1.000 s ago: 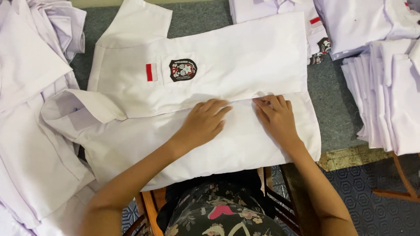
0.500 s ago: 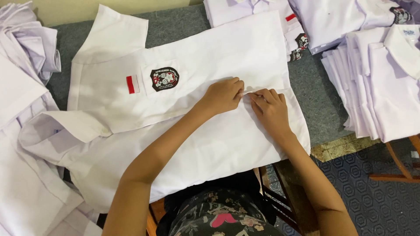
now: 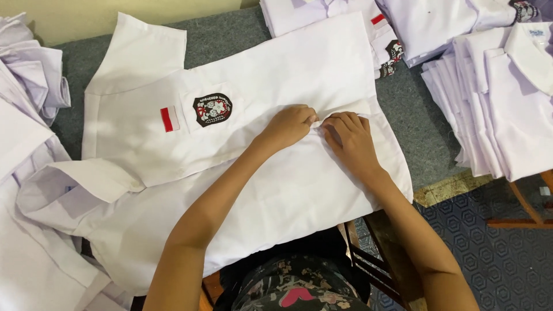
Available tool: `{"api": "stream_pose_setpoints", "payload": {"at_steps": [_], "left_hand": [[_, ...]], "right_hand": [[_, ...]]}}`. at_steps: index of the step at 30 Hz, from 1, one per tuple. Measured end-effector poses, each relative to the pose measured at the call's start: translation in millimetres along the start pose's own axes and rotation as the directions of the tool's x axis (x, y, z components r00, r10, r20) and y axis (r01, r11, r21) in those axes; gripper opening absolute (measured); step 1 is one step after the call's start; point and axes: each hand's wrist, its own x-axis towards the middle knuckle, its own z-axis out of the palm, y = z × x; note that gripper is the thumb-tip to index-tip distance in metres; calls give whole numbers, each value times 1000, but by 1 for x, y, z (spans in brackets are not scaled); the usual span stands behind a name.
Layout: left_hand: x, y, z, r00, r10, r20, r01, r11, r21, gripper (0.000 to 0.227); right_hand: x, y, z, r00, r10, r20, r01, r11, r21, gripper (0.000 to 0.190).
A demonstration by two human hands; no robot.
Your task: Buttoning and folding a white school shirt on a production table
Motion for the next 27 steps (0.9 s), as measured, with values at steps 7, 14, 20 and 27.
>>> {"api": "stream_pose_setpoints", "payload": {"at_steps": [7,14,20,27], "left_hand": [[-6,13,-9,999,30,-13,-29,998,50,30],[-8,12,-13,999,-33,-33,32,999,-28,28],[-5,7,-7,995,-71,-77,64,994,-94,20],[-13,14,-12,989,-123,-82,110,982,-153,19]], "right_hand": [[4,1,5,998,36,45,-41,994,105,7],[2,-2,7,1000,15,23,-17,997,79,11],[9,-4,1,1000,-3,18,-1,971,239,13],[12,-11,-5,998,46,36,-55,940,338,14]]}}
